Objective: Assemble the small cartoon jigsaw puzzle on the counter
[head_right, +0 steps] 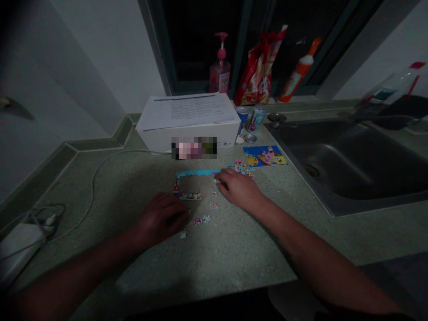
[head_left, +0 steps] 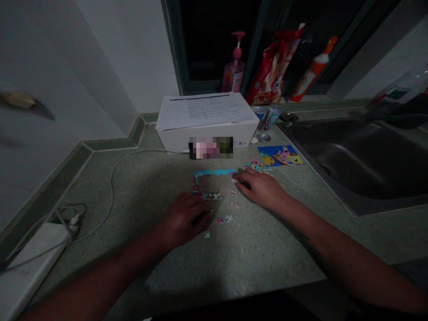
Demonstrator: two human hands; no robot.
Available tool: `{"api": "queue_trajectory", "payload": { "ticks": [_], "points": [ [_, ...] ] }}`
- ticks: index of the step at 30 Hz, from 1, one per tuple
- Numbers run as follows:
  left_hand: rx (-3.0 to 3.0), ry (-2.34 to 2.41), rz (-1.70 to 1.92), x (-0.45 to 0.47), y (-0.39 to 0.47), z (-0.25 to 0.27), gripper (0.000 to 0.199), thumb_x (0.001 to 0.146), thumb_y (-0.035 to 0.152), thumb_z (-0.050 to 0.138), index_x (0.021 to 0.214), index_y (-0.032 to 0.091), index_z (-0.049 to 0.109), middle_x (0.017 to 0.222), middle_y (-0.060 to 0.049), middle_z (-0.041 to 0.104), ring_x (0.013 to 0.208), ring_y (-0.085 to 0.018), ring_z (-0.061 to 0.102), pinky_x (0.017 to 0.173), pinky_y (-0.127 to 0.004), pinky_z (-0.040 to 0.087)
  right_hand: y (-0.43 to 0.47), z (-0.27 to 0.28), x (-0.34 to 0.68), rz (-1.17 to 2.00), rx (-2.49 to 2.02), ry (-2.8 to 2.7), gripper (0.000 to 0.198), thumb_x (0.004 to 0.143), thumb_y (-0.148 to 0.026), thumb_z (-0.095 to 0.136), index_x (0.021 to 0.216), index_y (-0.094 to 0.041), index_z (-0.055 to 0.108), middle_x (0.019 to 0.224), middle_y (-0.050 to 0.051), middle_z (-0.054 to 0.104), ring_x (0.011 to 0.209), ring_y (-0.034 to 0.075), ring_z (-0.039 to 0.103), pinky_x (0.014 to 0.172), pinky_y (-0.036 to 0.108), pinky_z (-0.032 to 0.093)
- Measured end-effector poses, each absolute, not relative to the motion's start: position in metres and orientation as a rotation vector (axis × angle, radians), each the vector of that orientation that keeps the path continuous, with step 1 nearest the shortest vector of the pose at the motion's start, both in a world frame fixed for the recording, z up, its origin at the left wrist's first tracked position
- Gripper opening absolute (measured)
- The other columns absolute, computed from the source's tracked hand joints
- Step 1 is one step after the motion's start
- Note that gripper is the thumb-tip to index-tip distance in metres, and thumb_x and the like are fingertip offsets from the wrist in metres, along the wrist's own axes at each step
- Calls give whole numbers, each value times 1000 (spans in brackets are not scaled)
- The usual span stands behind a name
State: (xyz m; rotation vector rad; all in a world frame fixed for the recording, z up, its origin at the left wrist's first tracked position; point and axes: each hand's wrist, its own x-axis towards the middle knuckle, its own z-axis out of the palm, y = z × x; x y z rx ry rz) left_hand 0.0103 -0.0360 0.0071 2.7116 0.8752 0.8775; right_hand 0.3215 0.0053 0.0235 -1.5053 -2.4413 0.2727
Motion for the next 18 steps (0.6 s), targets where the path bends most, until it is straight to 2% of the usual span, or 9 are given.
{"api": "queue_trajectory", "payload": {
  "ticks": [11, 18],
  "points": [
    [2701, 918, 828, 10, -36, 8, 9, 100, 17, 70, 104, 24, 74, 96, -3, 80, 89, -24, 73, 83, -42, 54, 4, 24, 319, 234, -1560, -2433, 23, 109, -27, 59, 121, -20, 77, 114, 10, 76, 98, 26, 76, 79, 38, 57],
    [2632, 1021, 788, 9, -37, 8, 12, 103, 18, 68, 108, 24, 76, 101, -5, 81, 94, -24, 75, 87, -44, 55, 4, 26, 318, 244, -1563, -2439, 23, 108, -26, 60, 123, -21, 77, 117, 10, 77, 103, 26, 76, 84, 39, 59]
  ]
}}
